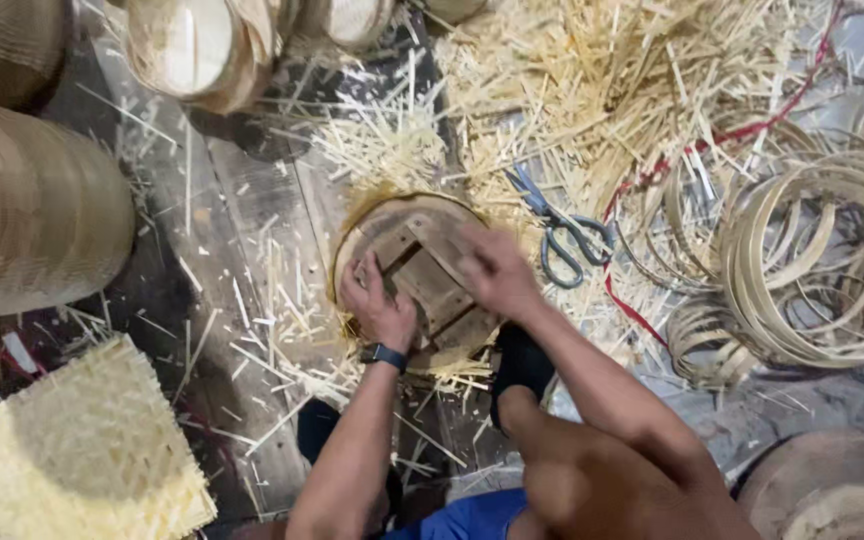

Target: The person assembles a woven bamboo base into a circular frame by hand and then uses a pair of shears to trim excess bamboo material around the perimeter.

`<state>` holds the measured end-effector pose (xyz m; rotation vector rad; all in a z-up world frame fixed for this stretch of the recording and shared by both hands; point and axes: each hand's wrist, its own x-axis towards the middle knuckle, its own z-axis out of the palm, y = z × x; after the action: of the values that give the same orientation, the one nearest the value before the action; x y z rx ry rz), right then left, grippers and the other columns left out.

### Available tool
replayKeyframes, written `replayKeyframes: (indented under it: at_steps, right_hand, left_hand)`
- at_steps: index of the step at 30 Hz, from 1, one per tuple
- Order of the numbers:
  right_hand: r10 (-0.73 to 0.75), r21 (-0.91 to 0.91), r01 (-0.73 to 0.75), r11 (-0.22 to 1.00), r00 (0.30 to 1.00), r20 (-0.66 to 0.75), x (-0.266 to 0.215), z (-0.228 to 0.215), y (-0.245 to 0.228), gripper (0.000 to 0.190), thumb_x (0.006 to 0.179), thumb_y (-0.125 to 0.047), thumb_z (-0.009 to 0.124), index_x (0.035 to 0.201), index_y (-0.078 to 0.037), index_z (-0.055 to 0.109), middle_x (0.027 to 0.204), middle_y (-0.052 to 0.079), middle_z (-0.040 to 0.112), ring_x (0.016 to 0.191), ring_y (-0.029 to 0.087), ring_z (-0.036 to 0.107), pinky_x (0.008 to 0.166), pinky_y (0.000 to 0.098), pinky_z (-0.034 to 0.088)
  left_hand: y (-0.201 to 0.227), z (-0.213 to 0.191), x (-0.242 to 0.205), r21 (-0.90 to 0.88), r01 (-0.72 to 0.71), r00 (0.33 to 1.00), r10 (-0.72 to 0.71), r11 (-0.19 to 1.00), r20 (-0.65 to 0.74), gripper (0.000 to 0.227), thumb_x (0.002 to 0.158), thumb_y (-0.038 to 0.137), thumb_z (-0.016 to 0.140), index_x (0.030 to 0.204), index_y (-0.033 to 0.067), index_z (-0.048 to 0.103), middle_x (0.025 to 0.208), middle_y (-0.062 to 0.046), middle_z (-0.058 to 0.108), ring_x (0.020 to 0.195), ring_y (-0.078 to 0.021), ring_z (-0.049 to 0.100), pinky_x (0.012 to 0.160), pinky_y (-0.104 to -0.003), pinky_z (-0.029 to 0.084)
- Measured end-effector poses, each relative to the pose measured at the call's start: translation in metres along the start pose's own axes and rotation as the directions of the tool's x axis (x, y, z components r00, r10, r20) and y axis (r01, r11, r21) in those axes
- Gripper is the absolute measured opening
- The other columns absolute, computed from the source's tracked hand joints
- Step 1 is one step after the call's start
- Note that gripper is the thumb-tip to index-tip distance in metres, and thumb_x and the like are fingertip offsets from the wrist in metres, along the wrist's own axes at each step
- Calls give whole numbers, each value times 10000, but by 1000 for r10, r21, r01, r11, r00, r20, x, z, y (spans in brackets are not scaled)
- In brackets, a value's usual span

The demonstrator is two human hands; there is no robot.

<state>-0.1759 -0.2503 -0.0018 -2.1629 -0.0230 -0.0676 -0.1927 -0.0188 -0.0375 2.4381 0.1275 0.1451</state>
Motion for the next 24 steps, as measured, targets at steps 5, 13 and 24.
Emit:
replayKeyframes:
  at_steps: [5,13,24]
  right_hand:
    - [320,-300,-425,854,884,-341,-15,-78,75,370,941,-130,743,1289,-63,638,1112,178,644,1045,340,654,925,437,536]
    - [708,-519,-553,652,689,155,-21,-89,118,668,677,-147,869,1213,69,535,1059,278,651,1003,415,652,923,475,531]
    - [580,-541,-401,739,787,210,-42,-115,57,587,913,-521,728,1102,31,665,1016,250,699,950,377,692,901,466,556]
  left_hand:
    - [7,-18,38,71,-90,965,70,993,252,972,631,46,688,1552,135,389,1500,-288,366,1423,-466,321,1218,-587,201]
    - [68,33,45,-27,-274,898,266,961,352,1040,847,318,838,1629,102,186,1687,-260,64,1565,-418,17,1237,-638,76]
    - [70,50,20,-180,-179,933,225,967,281,1111,711,167,793,1656,141,209,1744,-112,133,1616,-423,-15,1310,-582,120]
